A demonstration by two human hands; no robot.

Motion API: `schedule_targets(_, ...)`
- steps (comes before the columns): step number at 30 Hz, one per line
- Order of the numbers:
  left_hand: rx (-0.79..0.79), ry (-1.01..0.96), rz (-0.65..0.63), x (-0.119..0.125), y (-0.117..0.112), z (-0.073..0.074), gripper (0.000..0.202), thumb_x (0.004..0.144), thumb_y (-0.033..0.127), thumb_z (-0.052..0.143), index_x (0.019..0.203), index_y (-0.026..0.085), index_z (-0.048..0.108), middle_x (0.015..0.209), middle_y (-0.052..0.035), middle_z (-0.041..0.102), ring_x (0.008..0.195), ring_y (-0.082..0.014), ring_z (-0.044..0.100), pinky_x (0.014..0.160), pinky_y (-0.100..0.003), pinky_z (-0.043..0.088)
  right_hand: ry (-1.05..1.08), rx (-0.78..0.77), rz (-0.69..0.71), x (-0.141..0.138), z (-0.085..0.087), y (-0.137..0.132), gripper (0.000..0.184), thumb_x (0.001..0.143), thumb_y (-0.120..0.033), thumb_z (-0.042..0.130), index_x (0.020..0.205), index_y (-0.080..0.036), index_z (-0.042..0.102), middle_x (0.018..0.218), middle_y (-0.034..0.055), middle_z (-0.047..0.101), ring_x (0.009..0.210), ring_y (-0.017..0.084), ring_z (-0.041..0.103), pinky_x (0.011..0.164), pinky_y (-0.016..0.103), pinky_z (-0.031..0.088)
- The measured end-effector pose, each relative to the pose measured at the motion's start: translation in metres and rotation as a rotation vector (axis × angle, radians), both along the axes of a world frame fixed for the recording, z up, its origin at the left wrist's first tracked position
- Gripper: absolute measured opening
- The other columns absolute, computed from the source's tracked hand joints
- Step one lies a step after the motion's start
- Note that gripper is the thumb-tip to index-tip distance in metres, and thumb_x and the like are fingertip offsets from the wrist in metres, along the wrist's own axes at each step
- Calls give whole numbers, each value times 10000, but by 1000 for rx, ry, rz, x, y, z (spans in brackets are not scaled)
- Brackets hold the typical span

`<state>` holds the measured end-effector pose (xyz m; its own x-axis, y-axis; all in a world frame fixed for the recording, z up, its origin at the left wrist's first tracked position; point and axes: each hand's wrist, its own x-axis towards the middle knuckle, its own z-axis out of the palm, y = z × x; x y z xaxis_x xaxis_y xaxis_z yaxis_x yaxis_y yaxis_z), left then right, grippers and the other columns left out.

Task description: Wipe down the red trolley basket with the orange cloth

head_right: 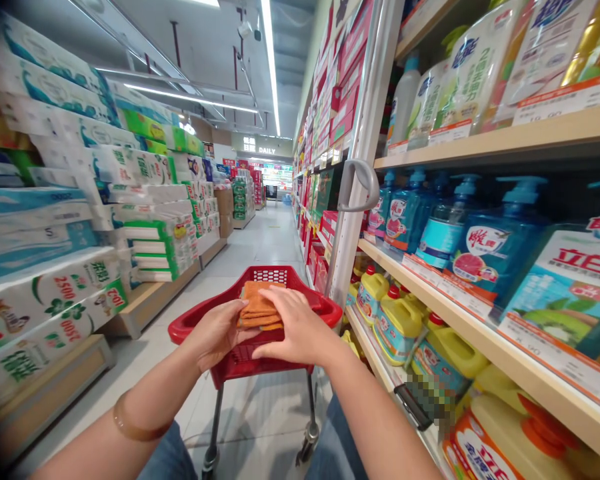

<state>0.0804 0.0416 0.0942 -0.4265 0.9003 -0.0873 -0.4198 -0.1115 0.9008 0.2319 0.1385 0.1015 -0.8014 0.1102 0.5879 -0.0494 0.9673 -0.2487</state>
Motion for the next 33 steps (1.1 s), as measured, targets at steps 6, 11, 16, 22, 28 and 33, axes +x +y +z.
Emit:
schedule_targets(6,85,-22,33,13,2,-2,138,757,239,614,850,139,594,789,-46,691,644,-151,645,520,-237,512,43,279,-221,-26,-9,-20,1124,666,-268,807,1496,-144,60,1497,155,283,1397,275,212,1149,461,175)
schedule_targets(11,110,8,3,15,-1,1,268,704,307,673,885,119,610,802,-62,694,703,-169,650,544,-234,479,64,257,-301,-32,-11,-15,1092,697,-193,766,1492,-109,23,1406,187,431,1300,255,403,1018,391,375)
schedule_targets(16,131,50,-19,18,-1,5,278,678,324,683,855,117,627,815,-58,697,729,-164,639,616,-253,476,90,330,-379,-27,-9,-16,792,792,-231,664,1455,-116,245,1362,162,493,1329,266,357,1075,470,269)
schedule_targets(22,120,69,4,20,-1,11,221,652,317,681,763,135,624,762,-24,689,691,-142,619,677,-263,467,107,443,-449,-26,1,-17,513,807,-267,640,1287,-143,509,1474,139,339,1398,278,205,1130,505,127)
schedule_targets(28,60,-16,-85,15,-1,11,135,666,270,635,717,150,596,539,45,584,526,-91,543,615,-230,447,91,295,-384,-29,0,-13,707,815,-277,610,1426,-84,311,1375,158,481,1235,240,479,1019,365,382)
schedule_targets(33,20,-29,-88,9,0,8,109,672,243,624,695,153,566,526,47,569,491,-83,530,579,-220,450,21,299,-513,-32,-2,-22,775,824,-280,591,1467,-78,208,1478,187,304,1151,266,542,907,368,462)
